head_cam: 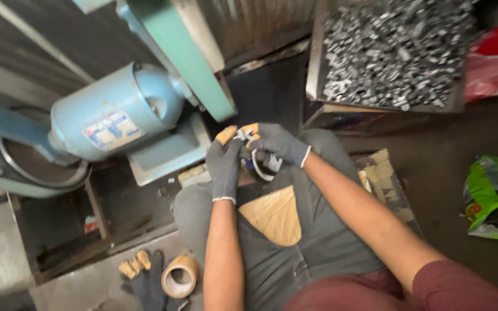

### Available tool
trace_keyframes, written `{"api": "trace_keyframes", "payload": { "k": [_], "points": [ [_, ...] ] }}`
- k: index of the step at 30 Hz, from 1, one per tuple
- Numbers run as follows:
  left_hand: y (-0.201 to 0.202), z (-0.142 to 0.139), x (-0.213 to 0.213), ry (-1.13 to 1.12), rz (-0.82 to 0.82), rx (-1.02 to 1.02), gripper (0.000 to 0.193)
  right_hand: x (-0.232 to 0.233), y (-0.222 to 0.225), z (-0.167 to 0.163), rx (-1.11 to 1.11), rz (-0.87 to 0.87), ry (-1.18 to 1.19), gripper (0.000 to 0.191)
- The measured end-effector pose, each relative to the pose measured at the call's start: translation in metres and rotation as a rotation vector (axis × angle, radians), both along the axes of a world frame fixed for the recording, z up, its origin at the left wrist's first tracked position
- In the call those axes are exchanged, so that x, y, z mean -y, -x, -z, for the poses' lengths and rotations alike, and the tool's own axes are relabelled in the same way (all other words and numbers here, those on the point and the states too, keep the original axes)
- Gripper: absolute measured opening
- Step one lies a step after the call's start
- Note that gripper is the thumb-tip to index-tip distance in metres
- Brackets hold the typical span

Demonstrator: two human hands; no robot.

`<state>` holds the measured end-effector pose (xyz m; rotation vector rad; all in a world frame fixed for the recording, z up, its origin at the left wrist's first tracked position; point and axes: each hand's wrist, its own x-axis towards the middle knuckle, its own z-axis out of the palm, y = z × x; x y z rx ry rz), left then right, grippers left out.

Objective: The person sits on the floor and sharpens small metal workpieces against a running belt grinder, holding each piece by hand to grind its edges, producing sparks, then placing finished pieces into a tray of similar parts. They handle several pieces one at a time throughout the episode.

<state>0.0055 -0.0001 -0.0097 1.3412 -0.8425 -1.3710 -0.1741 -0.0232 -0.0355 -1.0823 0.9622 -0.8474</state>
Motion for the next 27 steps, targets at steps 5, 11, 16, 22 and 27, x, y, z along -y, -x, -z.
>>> {"api": "trace_keyframes", "payload": {
  "k": [5, 11, 16, 22, 27],
  "points": [
    [-0.003, 0.001, -0.007, 0.271, 0.053, 0.497, 0.033, -0.002, -0.006, 0.0, -0.047, 0.033, -0.119, 0.025],
    [0.002, 0.024, 0.015, 0.034, 0.048, 0.835, 0.043, 0.023, -0.022, 0.009, -0.186, 0.05, -0.054, 0.024],
    [0.002, 0.047, 0.031, 0.07, 0.079, 0.847, 0.044, 0.045, -0.027, 0.015, -0.108, 0.056, -0.163, 0.023],
    [0.005, 0.025, 0.014, 0.085, 0.043, 0.766, 0.042, 0.024, -0.019, 0.006, -0.085, 0.088, -0.198, 0.021],
    [0.009, 0.01, 0.009, 0.035, 0.108, 0.77, 0.035, 0.013, -0.008, 0.006, -0.217, 0.142, 0.227, 0.022]
  ]
}}
